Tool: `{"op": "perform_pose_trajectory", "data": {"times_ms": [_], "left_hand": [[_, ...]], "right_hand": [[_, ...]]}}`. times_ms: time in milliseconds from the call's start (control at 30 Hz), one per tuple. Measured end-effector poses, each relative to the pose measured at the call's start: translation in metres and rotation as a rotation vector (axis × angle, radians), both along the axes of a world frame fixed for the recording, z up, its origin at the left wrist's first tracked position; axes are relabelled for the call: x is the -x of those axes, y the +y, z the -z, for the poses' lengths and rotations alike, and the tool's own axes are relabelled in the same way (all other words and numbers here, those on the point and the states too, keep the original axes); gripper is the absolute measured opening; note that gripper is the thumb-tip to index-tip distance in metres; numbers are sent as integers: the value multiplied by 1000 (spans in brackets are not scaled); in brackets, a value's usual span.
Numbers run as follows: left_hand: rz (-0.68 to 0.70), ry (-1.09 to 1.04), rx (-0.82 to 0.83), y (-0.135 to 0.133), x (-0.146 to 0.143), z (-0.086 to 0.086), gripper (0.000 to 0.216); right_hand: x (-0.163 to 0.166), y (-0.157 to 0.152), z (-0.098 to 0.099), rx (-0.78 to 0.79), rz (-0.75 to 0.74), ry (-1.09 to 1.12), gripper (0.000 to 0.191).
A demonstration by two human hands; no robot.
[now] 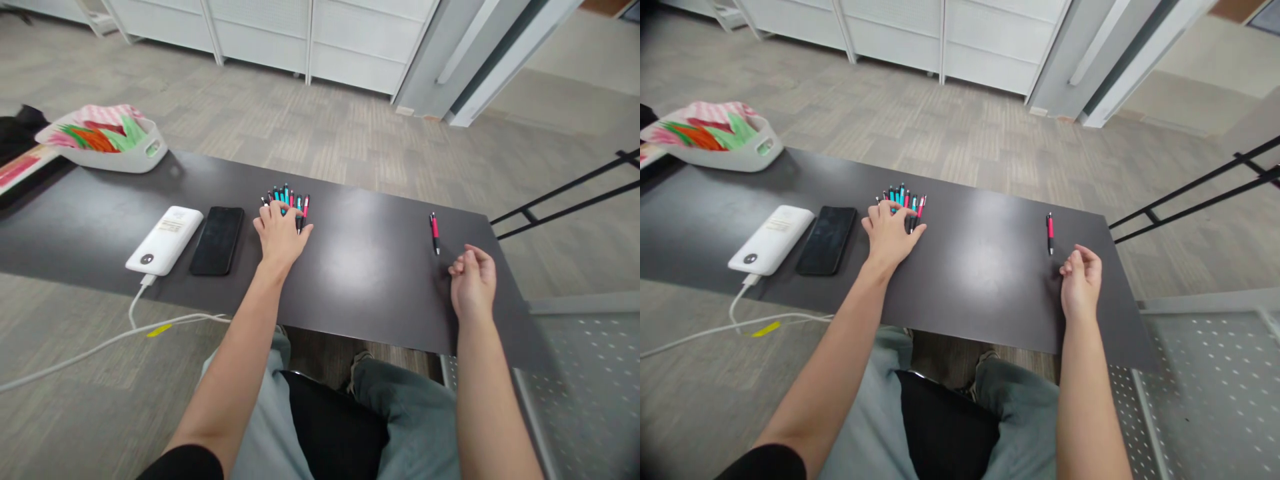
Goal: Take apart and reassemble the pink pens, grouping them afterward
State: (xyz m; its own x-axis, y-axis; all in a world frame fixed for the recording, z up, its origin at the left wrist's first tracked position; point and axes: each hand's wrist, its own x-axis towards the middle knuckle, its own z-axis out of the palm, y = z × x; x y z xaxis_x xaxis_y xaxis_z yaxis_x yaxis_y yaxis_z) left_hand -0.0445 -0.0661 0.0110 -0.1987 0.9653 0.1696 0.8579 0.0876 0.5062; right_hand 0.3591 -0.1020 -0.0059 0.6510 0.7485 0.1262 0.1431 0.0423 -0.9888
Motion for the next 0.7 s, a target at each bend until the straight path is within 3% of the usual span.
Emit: {"op": "perform_pose_trajectory", "data": {"times_ms": [200,500,700], "left_hand": [[7,42,13,-2,-8,-3,11],[-149,104,13,6,7,-5,28],[-145,133,7,9,10,-7,16]], "right_hand": [[0,6,5,-53,-14,31,58],[-8,4,19,-74,-108,-16,44],[-13,1,24,-52,-190,-94,42]]}}
